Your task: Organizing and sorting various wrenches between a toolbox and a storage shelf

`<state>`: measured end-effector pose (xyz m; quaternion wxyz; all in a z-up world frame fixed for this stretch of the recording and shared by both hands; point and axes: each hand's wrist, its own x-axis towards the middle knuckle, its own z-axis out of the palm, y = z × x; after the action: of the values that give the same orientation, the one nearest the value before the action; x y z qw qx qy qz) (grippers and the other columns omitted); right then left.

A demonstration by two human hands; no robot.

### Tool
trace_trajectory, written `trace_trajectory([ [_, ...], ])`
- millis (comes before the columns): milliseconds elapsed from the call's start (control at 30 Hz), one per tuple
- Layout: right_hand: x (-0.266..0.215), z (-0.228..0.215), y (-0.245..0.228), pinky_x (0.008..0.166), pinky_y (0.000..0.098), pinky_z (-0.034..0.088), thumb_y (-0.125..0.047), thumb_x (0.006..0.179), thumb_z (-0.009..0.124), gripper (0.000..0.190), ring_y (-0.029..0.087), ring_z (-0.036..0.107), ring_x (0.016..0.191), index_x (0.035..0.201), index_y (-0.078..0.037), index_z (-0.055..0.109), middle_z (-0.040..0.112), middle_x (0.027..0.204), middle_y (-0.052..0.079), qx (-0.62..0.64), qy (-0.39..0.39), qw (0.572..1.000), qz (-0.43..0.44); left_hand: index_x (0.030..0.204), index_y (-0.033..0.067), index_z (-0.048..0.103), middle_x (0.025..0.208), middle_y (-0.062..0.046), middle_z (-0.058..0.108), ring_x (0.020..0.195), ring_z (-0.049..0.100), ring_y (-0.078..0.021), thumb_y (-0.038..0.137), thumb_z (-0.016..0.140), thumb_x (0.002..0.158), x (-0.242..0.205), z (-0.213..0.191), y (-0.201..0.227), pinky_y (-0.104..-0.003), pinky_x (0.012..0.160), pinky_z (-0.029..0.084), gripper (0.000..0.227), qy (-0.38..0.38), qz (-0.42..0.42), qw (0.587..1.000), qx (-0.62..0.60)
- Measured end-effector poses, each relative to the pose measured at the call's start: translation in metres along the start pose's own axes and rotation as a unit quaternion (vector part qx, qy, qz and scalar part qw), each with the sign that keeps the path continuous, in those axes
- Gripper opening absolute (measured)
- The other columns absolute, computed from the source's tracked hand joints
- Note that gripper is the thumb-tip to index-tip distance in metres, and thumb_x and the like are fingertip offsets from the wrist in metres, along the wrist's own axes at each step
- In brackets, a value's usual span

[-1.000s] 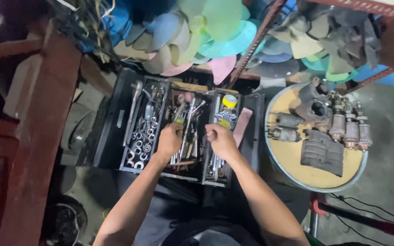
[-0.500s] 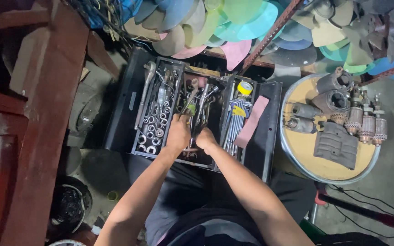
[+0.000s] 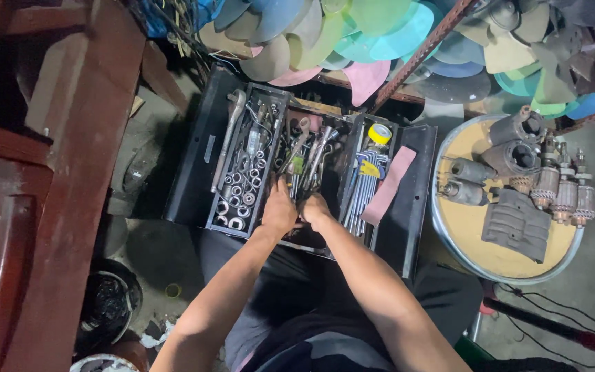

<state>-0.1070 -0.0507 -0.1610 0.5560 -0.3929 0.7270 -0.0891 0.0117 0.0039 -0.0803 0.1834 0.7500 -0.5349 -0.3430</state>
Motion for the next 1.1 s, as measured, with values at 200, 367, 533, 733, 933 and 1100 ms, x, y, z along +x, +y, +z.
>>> trace_trajectory([
  [200, -0.008, -0.005, -0.008, 0.039, 0.0387, 0.056, -0.004, 0.084, 0.067, 0.025, 0.026, 0.069, 0.046, 0.060, -0.002, 0.072, 0.067, 0.052, 0.015, -0.131, 0.033, 0.990, -0.044, 0.156, -0.0031, 0.026, 0.159, -0.023, 0.032, 0.149, 0.039, -0.0382, 0.019, 0.080, 0.085, -0.011, -0.016, 0.028, -0.041, 0.124, 0.037, 0.092, 0.000, -0.005, 0.986, 0.168],
  [367, -0.095, -0.030, -0.063, 0.094, 0.0554, 0.058, -0.015, 0.095, 0.058, 0.033, 0.047, 0.068, 0.113, 0.113, 0.011, 0.069, 0.073, 0.107, 0.032, -0.118, 0.032, 0.988, -0.095, 0.150, 0.0010, 0.034, 0.146, -0.025, 0.042, 0.124, 0.061, -0.0461, 0.008, 0.066, 0.090, 0.016, 0.024, -0.006, -0.045, 0.105, 0.056, 0.069, 0.016, -0.022, 0.997, 0.072],
  [533, -0.096, -0.030, -0.069, 0.097, 0.0555, 0.055, -0.022, 0.094, 0.060, 0.036, 0.045, 0.065, 0.118, 0.116, 0.007, 0.065, 0.071, 0.113, 0.030, -0.057, 0.049, 0.993, -0.086, 0.135, 0.0029, 0.045, 0.140, -0.023, 0.044, 0.121, 0.059, -0.0439, 0.017, 0.069, 0.090, 0.004, 0.022, 0.011, -0.045, 0.102, 0.053, 0.052, 0.055, -0.004, 0.990, 0.130],
  [733, -0.071, -0.031, -0.057, 0.098, 0.0549, 0.052, -0.039, 0.097, 0.055, 0.045, 0.044, 0.064, 0.120, 0.116, 0.000, 0.066, 0.072, 0.114, 0.027, -0.004, 0.094, 0.989, -0.116, 0.114, 0.0102, 0.051, 0.118, -0.014, 0.048, 0.108, 0.054, -0.0405, 0.016, 0.065, 0.086, -0.011, 0.017, 0.027, -0.051, 0.086, 0.054, 0.032, 0.101, 0.020, 0.991, 0.086],
  [933, -0.077, -0.026, -0.066, 0.095, 0.0483, 0.055, -0.046, 0.091, 0.066, 0.046, 0.038, 0.068, 0.115, 0.114, -0.006, 0.069, 0.074, 0.110, 0.021, -0.050, 0.093, 0.980, -0.166, 0.125, 0.0105, 0.048, 0.118, -0.017, 0.048, 0.108, 0.060, -0.0469, 0.012, 0.057, 0.091, -0.009, 0.019, 0.002, -0.056, 0.085, 0.058, 0.035, 0.104, 0.003, 0.988, -0.110],
  [1100, -0.064, -0.016, -0.051, 0.095, 0.0496, 0.053, -0.047, 0.087, 0.068, 0.045, 0.038, 0.067, 0.116, 0.102, -0.004, 0.070, 0.074, 0.106, 0.019, 0.035, 0.090, 0.987, -0.131, 0.139, 0.0006, 0.038, 0.121, -0.024, 0.065, 0.114, 0.067, -0.0447, 0.024, 0.073, 0.082, 0.009, 0.026, -0.016, -0.056, 0.093, 0.059, 0.070, -0.071, -0.093, 0.991, -0.067],
])
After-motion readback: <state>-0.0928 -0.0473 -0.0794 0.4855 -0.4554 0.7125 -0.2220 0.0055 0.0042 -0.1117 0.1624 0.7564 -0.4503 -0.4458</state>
